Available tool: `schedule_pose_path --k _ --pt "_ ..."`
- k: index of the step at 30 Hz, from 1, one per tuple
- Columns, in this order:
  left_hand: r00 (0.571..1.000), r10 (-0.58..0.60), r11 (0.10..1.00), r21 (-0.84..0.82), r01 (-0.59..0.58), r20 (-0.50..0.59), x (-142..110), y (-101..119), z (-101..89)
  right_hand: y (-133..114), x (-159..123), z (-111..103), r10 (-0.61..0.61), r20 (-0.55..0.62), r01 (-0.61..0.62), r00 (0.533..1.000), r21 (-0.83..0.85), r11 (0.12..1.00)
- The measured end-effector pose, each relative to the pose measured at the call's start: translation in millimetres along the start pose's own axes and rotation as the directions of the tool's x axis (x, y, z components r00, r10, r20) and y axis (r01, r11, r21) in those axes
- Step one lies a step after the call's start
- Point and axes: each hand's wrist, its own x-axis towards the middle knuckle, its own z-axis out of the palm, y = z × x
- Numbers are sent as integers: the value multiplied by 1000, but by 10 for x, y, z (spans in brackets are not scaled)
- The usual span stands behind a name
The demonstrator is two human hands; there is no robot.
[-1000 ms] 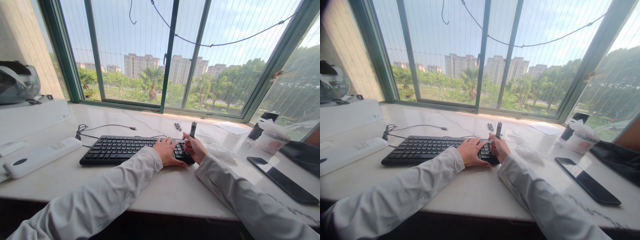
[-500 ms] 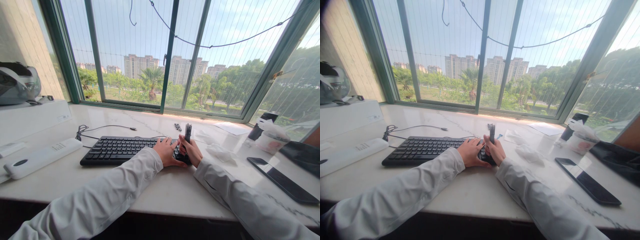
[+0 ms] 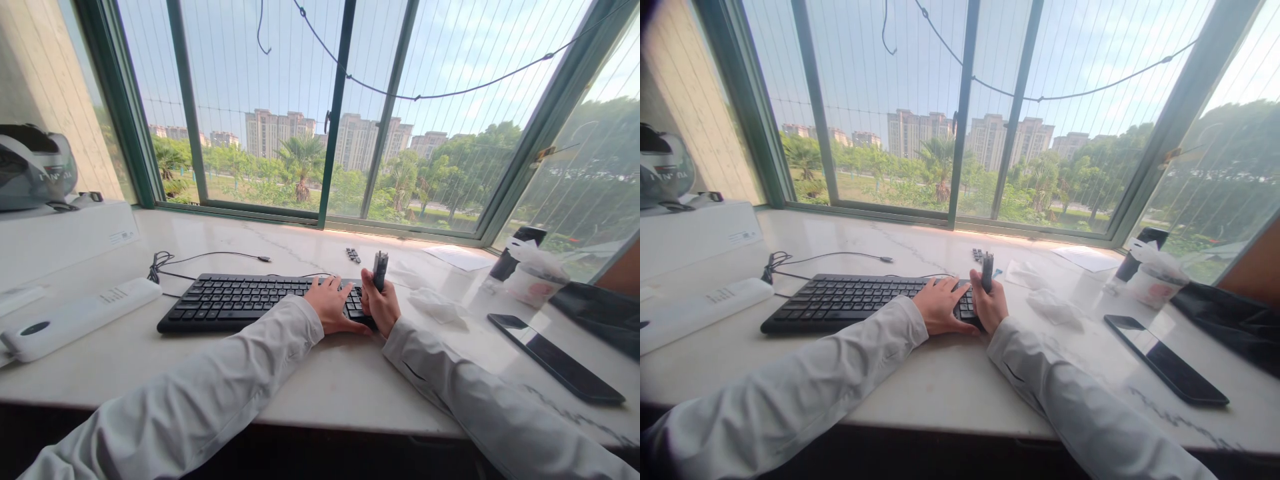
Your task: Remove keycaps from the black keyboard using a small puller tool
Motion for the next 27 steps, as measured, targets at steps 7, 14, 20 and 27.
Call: schedule_pose_path --k 7,14,20,27 --pt "946 192 958 -160 -239 -260 68 60 7 149 32 -25 -161 -94 153 983 -84 985" --pt "941 193 866 -403 -297 -279 102 105 41 156 29 -39 -207 -112 189 972 -151 970" --pt "953 168 830 -485 -276 -253 117 93 18 163 21 -41 -183 -102 169 978 -134 976" --pt "953 177 810 -514 -282 -245 124 84 35 156 -3 -32 -189 -90 181 978 -94 979"
